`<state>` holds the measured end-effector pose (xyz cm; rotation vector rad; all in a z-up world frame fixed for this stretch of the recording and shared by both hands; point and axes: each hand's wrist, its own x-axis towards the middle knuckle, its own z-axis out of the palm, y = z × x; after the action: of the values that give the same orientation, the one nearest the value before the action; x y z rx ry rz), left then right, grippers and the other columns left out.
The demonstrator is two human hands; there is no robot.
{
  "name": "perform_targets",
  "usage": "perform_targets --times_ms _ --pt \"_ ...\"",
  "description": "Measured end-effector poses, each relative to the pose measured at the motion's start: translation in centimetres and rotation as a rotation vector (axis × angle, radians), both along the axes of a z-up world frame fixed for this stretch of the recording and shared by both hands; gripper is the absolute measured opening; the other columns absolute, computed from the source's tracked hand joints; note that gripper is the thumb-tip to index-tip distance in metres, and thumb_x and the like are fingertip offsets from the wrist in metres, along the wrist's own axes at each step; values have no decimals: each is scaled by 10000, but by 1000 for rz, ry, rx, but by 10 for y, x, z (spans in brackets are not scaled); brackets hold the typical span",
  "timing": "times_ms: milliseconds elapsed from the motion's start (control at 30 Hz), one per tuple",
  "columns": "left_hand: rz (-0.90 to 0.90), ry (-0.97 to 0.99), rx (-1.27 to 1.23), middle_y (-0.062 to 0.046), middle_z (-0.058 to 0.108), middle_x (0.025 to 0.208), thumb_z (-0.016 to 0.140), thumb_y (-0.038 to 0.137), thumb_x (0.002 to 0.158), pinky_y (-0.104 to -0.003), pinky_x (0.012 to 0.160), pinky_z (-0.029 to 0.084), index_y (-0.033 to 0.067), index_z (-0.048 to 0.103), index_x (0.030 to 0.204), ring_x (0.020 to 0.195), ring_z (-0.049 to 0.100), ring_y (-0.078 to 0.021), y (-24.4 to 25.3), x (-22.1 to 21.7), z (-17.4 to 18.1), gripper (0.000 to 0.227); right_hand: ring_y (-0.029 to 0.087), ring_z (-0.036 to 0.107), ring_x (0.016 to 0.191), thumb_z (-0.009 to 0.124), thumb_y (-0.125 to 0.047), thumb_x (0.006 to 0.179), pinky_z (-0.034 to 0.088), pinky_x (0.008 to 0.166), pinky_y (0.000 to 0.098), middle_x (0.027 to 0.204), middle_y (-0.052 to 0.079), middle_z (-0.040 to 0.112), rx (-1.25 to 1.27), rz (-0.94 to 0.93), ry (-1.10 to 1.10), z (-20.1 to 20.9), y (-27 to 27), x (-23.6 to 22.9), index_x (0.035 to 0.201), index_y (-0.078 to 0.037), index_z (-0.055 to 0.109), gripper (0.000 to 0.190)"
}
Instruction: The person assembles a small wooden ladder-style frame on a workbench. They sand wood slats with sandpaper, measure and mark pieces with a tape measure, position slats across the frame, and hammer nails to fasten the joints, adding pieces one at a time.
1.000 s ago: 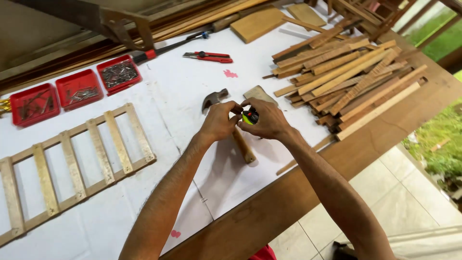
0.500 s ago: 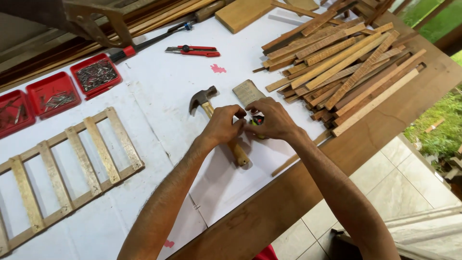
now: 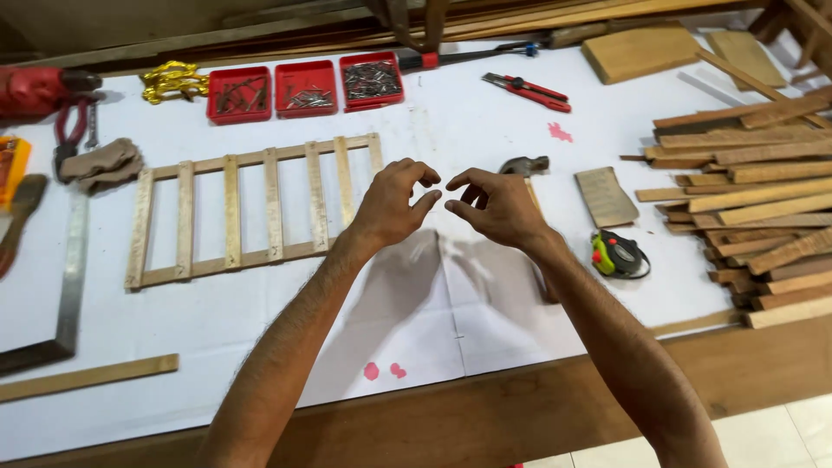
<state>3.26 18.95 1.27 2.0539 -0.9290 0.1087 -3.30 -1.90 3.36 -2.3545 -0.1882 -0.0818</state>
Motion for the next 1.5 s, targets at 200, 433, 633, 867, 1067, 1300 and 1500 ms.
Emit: perform_targets --times_ms 200,433,633,867,1067,1300,1500 --pt "201 -43 54 -95 723 1049 780 185 893 -426 894 543 66 706 1077 1048 655 -284 98 10 -2 231 135 713 694 796 -269 892 598 649 308 808 31 772 -55 146 19 -20 72 42 1095 -109 747 263" --pt "165 40 288 -88 611 1325 876 296 723 -457 1039 487 139 668 1243 1217 548 -310 150 10 -41 582 322 587 1222 851 -356 829 510 1041 493 1221 134 709 -273 377 -216 -51 104 82 1220 -131 714 471" --pt "166 42 350 4 614 1371 881 451 697 -457 1068 451 187 682 1225 1312 473 -270 155 -2 -38 623 425 398 1396 915 -553 651 397 1123 537 1499 211 456 -299 514 -161 -59 117 79 1315 -101 606 860" --pt "183 57 401 19 597 1400 857 463 716 -476 1078 416 195 670 1261 1353 429 -268 154 2 -45 635 391 351 1483 850 -643 715 342 1194 554 1474 142 527 -342 500 -156 -71 115 81 1346 -119 583 863" --pt "186 63 423 10 580 1432 846 464 724 -462 1075 419 193 664 1265 1356 418 -263 155 3 -46 632 374 340 1483 821 -657 727 318 1197 554 1472 134 517 -379 491 -142 -74 116 82 1341 -128 572 848" --pt "194 33 405 13 595 1417 843 461 722 -450 1061 429 181 675 1255 1350 425 -258 154 2 -50 625 357 357 1491 870 -611 677 330 1213 534 1463 112 530 -356 459 -154 -76 118 80 1319 -134 576 853" --pt "192 34 399 21 611 1394 846 465 725 -451 1048 434 187 683 1249 1342 442 -248 155 2 -51 615 358 341 1474 890 -578 653 310 1203 546 1459 118 509 -379 441 -135 -77 121 79 1324 -142 579 858"
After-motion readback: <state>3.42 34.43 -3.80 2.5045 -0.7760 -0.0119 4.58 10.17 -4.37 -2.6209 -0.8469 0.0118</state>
